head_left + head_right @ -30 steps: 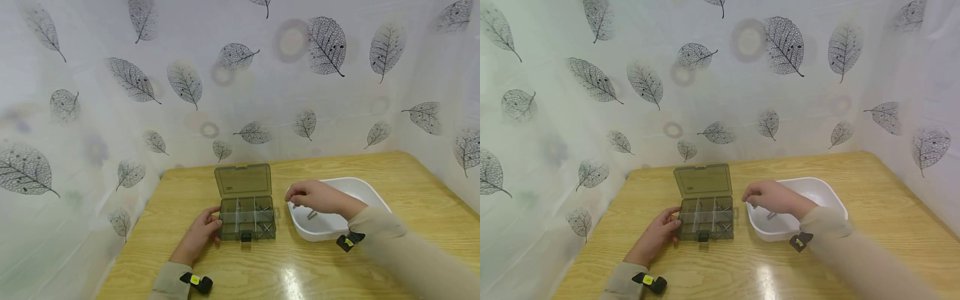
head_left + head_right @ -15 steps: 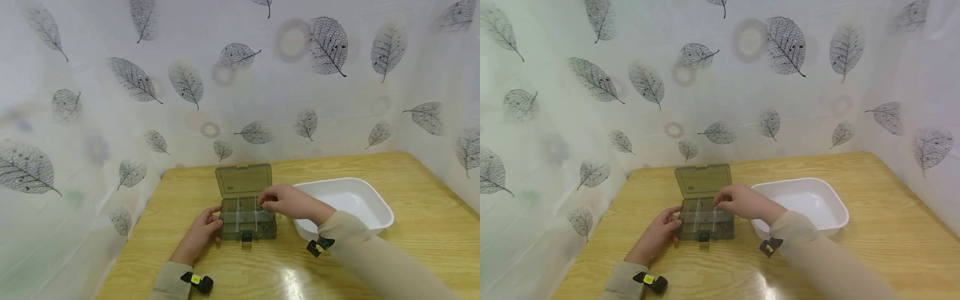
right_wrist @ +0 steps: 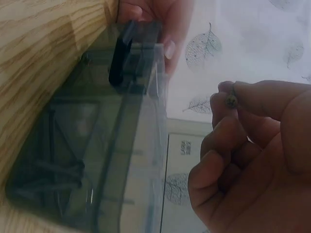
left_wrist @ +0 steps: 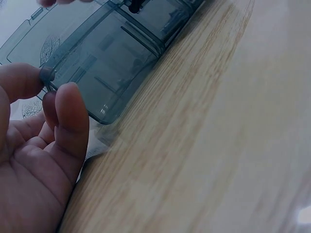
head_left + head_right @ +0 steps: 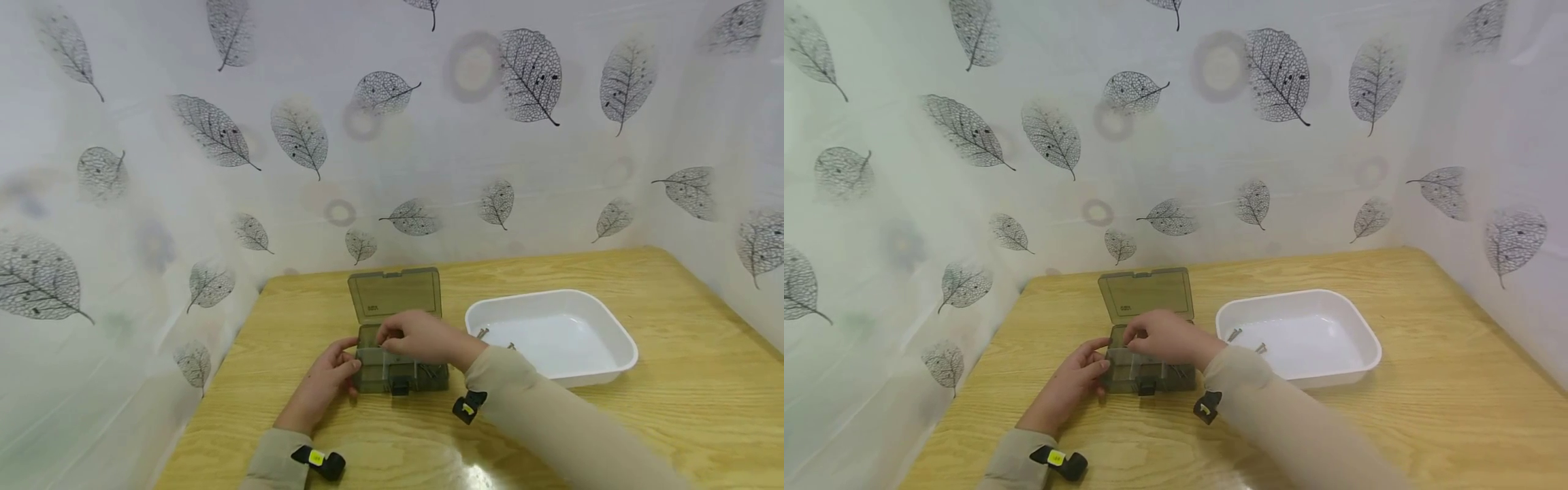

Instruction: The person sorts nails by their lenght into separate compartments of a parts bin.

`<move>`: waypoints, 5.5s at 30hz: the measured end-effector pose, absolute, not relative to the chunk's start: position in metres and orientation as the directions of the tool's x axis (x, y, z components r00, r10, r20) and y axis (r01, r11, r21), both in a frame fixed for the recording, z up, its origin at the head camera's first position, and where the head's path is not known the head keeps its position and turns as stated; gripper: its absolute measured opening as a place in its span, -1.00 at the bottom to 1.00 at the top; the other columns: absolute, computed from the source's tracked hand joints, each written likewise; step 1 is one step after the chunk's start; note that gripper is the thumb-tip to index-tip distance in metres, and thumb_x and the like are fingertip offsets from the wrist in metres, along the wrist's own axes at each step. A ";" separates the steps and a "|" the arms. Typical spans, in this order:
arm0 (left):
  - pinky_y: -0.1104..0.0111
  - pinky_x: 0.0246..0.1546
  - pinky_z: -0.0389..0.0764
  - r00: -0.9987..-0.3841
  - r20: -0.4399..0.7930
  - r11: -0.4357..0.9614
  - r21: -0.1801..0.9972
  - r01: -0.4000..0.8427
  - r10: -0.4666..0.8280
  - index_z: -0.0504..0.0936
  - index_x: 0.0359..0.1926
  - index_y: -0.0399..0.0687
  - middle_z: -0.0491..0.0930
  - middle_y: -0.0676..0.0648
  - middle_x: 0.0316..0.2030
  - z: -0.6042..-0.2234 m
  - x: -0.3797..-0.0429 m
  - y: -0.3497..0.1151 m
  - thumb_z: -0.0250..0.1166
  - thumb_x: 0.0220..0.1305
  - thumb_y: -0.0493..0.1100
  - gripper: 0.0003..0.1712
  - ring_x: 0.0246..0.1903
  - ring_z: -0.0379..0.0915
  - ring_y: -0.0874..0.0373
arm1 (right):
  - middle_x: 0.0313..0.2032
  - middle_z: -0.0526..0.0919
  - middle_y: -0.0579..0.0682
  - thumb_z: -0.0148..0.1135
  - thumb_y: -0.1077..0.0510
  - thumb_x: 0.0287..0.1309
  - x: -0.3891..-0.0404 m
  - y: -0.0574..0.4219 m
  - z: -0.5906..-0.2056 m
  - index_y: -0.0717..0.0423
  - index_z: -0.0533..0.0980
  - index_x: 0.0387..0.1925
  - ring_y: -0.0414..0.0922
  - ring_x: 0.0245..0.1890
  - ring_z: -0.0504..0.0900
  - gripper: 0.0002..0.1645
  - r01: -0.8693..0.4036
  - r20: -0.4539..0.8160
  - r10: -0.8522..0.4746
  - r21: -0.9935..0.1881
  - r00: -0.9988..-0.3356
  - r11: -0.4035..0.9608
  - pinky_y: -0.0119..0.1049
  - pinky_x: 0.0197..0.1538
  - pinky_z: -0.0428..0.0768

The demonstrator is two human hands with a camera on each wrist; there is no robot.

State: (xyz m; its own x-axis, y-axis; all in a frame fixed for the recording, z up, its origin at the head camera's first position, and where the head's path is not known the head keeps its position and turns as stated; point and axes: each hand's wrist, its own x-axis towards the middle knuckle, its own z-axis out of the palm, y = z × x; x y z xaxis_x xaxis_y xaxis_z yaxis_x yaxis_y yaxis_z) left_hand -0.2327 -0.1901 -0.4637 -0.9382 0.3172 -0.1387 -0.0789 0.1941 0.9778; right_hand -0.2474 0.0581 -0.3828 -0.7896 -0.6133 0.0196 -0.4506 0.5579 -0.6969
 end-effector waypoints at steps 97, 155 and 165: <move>0.21 -0.37 0.68 -0.940 -0.123 0.181 0.981 -0.067 0.318 0.22 0.49 -0.18 0.46 -0.24 -0.11 -0.467 -0.232 -0.191 0.17 0.51 -0.18 -0.37 -0.31 0.47 0.01 | -0.42 0.53 -0.19 0.29 0.27 0.17 -0.233 0.246 -0.433 -0.05 0.54 -0.38 -0.20 -0.35 0.46 -0.86 -0.322 -0.088 -0.428 -0.530 -0.899 0.785 -0.27 -0.24 0.47; 0.21 -0.36 0.66 -0.939 -0.141 0.184 0.979 -0.086 0.313 0.22 0.49 -0.14 0.44 -0.22 -0.13 -0.461 -0.230 -0.190 0.17 0.49 -0.19 -0.36 -0.35 0.46 0.00 | -0.16 0.71 -0.13 0.11 0.20 0.41 -0.236 0.041 -0.387 -0.09 0.67 -0.09 -0.29 -0.32 0.56 -0.76 -0.549 0.127 -0.615 -0.612 -0.778 0.569 -0.27 -0.17 0.59; 0.23 -0.36 0.65 -0.935 -0.141 0.178 0.980 -0.086 0.326 0.23 0.49 -0.14 0.45 -0.21 -0.14 -0.464 -0.231 -0.192 0.19 0.49 -0.18 -0.36 -0.40 0.47 0.02 | -0.18 0.69 -0.26 0.16 0.15 0.37 -0.246 0.030 -0.395 -0.03 0.70 -0.06 -0.30 -0.27 0.59 -0.76 -0.540 0.096 -0.594 -0.553 -0.798 0.635 -0.27 -0.11 0.61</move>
